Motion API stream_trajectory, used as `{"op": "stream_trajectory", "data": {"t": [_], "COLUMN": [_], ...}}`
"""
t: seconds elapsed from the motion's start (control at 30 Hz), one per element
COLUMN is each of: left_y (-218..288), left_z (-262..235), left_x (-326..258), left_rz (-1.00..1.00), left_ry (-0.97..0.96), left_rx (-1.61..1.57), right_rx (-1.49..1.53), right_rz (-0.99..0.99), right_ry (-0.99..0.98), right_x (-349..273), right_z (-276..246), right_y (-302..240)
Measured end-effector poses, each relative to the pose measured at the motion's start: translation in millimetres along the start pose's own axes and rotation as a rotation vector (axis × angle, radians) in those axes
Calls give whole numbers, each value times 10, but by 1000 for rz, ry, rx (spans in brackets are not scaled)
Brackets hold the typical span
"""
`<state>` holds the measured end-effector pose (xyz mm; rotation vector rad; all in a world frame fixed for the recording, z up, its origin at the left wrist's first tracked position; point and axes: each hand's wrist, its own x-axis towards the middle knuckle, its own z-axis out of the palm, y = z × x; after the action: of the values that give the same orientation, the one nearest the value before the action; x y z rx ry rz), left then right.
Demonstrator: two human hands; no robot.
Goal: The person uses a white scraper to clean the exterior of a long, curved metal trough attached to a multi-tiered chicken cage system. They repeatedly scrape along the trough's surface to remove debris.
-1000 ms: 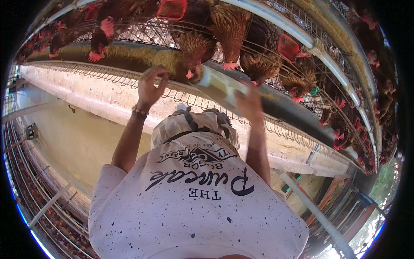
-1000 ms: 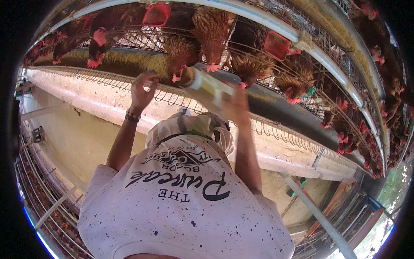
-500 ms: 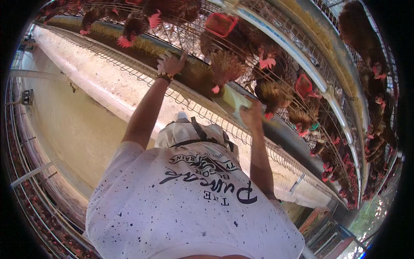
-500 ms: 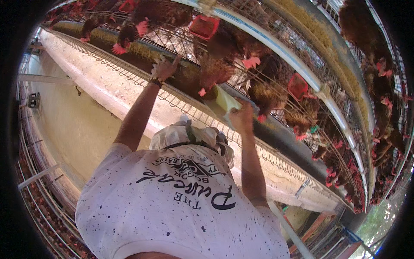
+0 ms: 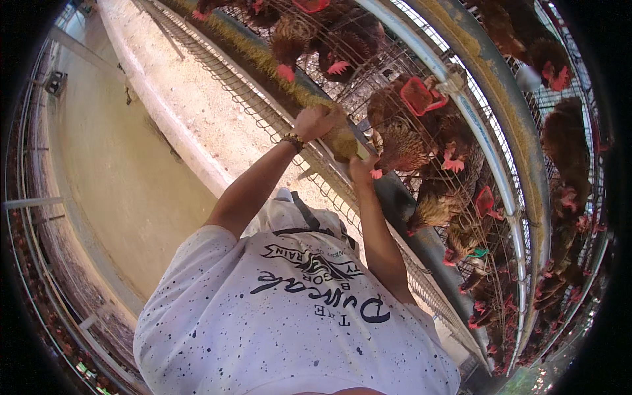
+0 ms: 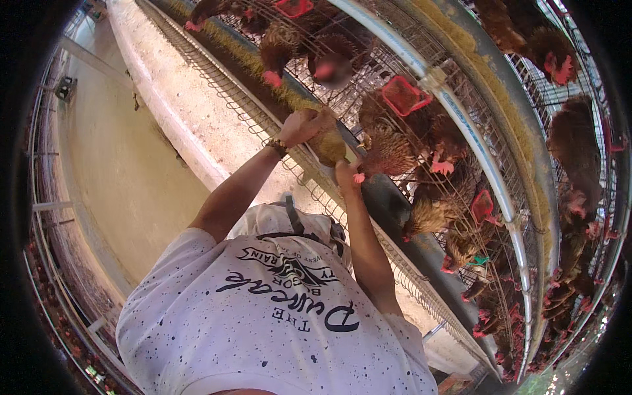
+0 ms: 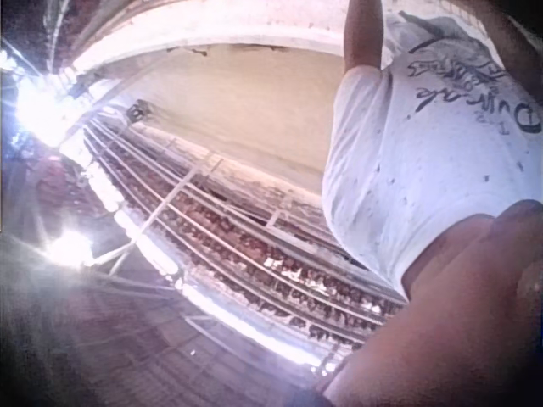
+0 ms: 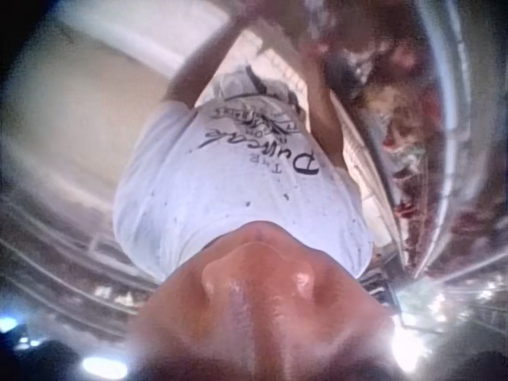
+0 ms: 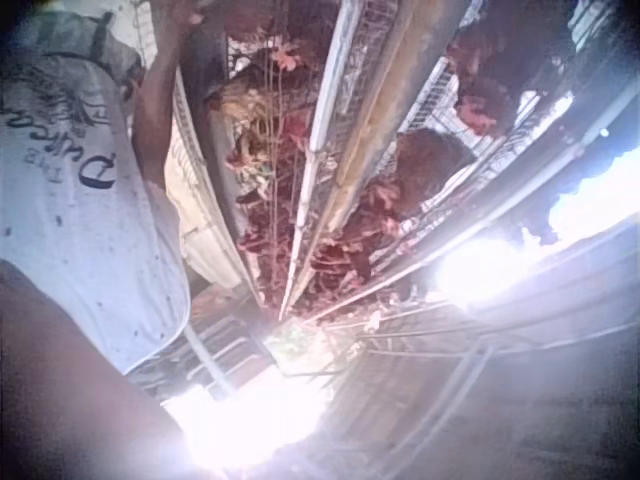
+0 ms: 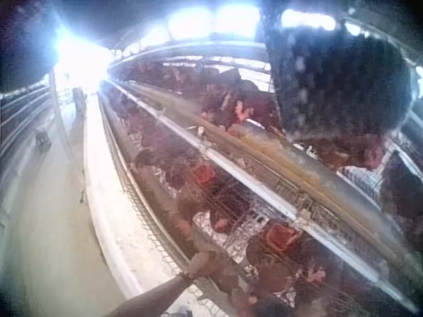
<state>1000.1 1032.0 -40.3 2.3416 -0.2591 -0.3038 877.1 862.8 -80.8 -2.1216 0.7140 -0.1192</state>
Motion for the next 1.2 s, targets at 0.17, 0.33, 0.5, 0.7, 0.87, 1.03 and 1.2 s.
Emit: {"op": "stream_trajectory", "data": {"t": [0.17,0.33,0.5,0.7,0.87,1.03,1.2], "left_y": [92,-378,-1159,-1822,-2770,-3170,-2840], "left_z": [-152,-304,-606,-376,-27,362,251], "left_x": [-308,-511,-856,-1050,-1300,-1267,-1329], "left_rz": [200,-22,-117,-240,171,-441,-815], "left_ry": [354,438,147,465,456,537,484], "left_rx": [-486,-1222,-2049,-2280,-2080,-1896,-1592], "right_rx": [336,349,291,291,106,219,382], "right_rz": [44,-215,-549,-665,-611,-713,-366], "right_ry": [-93,-231,-574,-630,-830,-889,-1039], "right_x": [190,-455,-635,-554,-762,-576,-350], "right_z": [33,-514,-410,452,672,339,-810], "right_y": [441,-426,-1489,-1473,-1770,-1377,-901]}}
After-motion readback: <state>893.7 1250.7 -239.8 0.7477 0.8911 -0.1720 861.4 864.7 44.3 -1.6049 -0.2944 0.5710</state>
